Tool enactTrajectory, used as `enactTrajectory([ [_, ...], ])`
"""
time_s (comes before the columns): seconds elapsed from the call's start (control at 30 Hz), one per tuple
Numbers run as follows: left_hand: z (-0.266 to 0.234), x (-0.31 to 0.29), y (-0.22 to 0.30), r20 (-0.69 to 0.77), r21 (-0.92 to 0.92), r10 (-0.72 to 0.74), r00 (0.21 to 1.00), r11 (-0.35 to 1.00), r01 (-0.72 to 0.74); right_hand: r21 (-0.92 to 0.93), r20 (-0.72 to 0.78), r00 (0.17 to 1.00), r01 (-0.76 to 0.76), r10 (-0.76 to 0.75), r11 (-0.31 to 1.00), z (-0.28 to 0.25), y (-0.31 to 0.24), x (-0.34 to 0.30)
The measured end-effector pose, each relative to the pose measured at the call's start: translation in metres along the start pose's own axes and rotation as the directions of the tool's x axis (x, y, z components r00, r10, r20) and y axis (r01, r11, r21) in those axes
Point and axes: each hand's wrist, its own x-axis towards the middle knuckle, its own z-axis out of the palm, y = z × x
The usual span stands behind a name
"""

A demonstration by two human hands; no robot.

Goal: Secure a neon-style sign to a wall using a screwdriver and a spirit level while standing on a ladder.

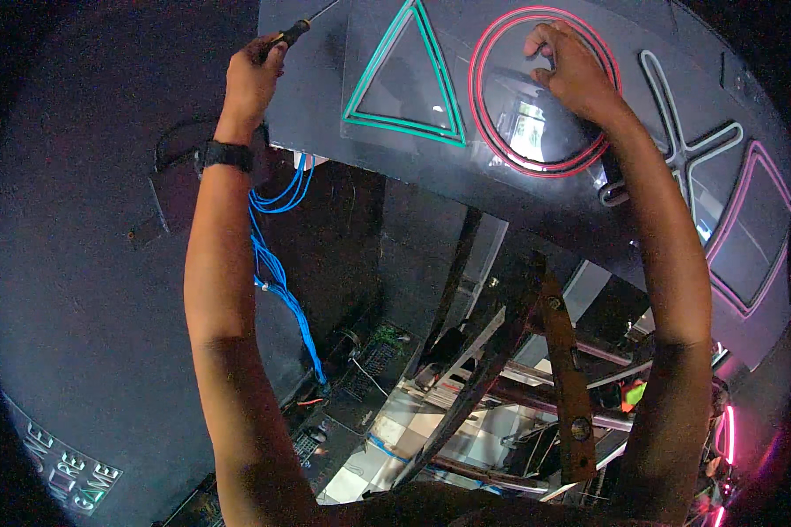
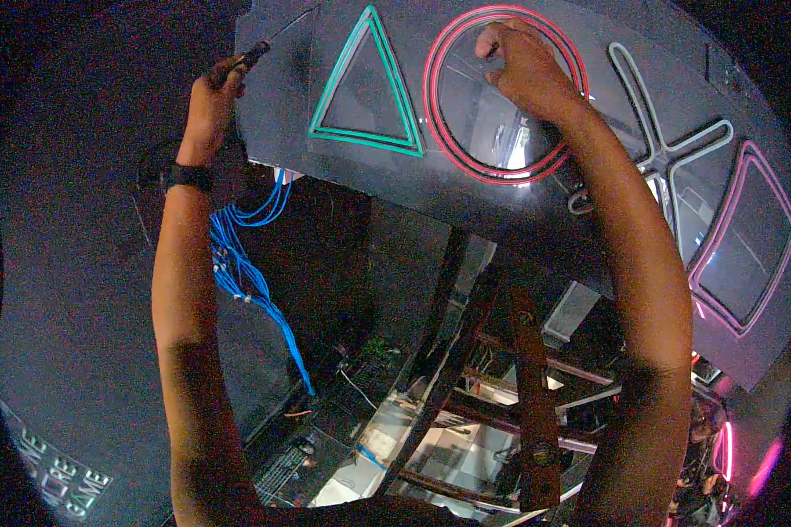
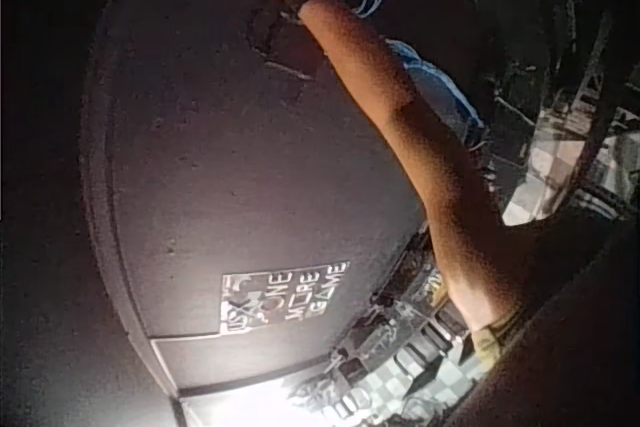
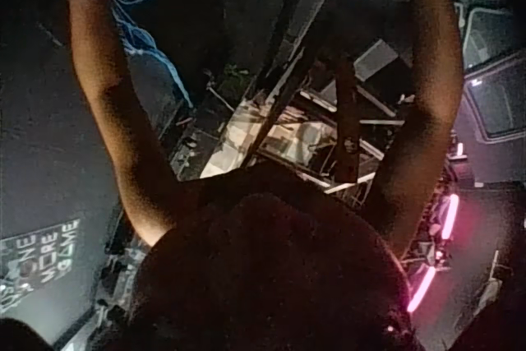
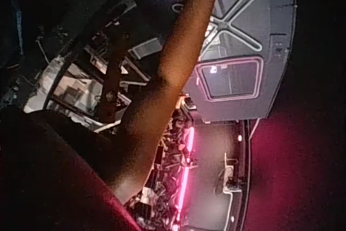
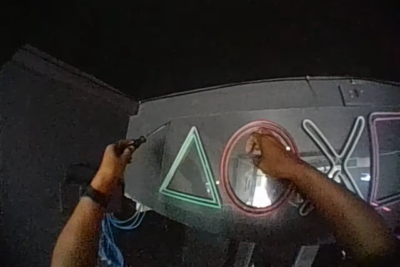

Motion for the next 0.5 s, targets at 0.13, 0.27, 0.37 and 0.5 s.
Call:
enactTrajectory([
  [0.13, -0.012, 0.013, 0.0, -0.001, 0.16, 0.023, 1.0, 0.987, -0.023, -0.098, 0.028, 1.0, 0.008, -0.005, 0.995, 0.0, 0.002, 0.003],
  [0.27, -0.017, 0.023, 0.02, 0.017, 0.324, 0.005, 1.0, 0.946, -0.01, -0.133, -0.002, 1.0, 0.017, -0.017, 0.991, 0.002, 0.005, 0.001],
  [0.37, -0.017, 0.034, 0.037, 0.048, 0.301, -0.035, 0.998, 0.953, 0.019, -0.152, -0.01, 0.999, 0.038, -0.04, 0.988, 0.001, 0.012, -0.001],
  [0.5, -0.051, 0.072, 0.011, 0.182, 0.037, 0.096, 0.979, 0.994, -0.104, -0.125, -0.021, 0.999, 0.035, -0.038, 0.992, 0.002, 0.004, 0.0],
])
